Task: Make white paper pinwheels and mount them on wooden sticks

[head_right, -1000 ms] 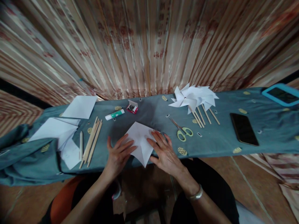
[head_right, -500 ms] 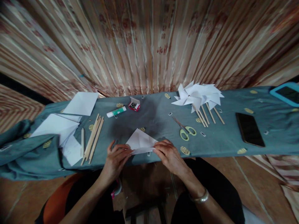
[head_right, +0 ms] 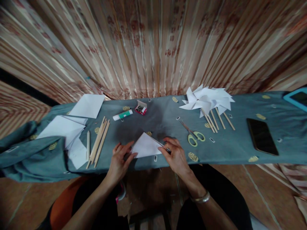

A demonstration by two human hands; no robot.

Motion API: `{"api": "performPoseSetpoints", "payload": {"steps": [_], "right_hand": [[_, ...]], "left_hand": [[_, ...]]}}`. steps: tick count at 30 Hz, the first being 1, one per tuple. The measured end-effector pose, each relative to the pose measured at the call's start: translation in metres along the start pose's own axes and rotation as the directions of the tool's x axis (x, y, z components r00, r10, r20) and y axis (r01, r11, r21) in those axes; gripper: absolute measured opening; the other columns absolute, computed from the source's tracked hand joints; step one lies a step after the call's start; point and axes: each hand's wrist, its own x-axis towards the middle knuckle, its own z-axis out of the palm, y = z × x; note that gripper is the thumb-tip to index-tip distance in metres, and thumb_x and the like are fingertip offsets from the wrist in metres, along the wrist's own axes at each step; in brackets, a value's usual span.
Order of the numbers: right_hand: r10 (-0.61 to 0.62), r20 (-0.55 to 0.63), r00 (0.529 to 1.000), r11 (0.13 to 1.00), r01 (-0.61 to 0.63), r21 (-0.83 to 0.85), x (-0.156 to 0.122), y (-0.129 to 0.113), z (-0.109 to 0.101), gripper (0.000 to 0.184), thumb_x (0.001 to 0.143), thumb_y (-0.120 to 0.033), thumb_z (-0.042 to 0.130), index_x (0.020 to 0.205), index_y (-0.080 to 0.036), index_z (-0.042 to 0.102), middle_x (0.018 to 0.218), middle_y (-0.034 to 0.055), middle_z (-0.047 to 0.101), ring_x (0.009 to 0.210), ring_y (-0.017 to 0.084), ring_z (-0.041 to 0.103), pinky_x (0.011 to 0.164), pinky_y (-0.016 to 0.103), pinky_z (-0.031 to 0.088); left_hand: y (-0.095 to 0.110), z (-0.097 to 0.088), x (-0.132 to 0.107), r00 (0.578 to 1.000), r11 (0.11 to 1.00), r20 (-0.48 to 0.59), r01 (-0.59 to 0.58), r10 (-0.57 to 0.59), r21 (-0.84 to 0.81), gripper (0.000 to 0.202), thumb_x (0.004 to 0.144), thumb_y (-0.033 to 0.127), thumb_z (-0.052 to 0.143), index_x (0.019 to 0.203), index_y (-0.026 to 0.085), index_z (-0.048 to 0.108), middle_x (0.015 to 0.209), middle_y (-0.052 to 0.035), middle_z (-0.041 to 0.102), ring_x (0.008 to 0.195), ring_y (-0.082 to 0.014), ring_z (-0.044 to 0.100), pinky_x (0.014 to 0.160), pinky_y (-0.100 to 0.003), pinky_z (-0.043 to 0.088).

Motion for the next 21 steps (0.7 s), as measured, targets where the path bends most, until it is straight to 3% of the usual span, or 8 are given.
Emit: {"api": "performPoseSetpoints", "payload": {"steps": [21], "right_hand": [[0.014, -0.058, 0.998, 0.998, -0.018, -0.064, 0.0053, -0.0001, 0.0090, 0.031, 0.090, -0.041, 0.058, 0.064, -0.023, 0.060, 0.107, 0.0075, 0.068, 0.104, 0.025, 0.060, 0.091, 0.043, 0.047]], "left_hand": [[0.0004, -0.0005, 0.0085, 0.998, 0.997, 0.022, 0.063, -0.064, 0.033, 0.035, 0.086, 0.030, 0.062, 0.120, 0.020, 0.060, 0.073, 0.0010, 0.066, 0.084, -0.0205, 0.061, 0.106, -0.053, 0.032]]}}
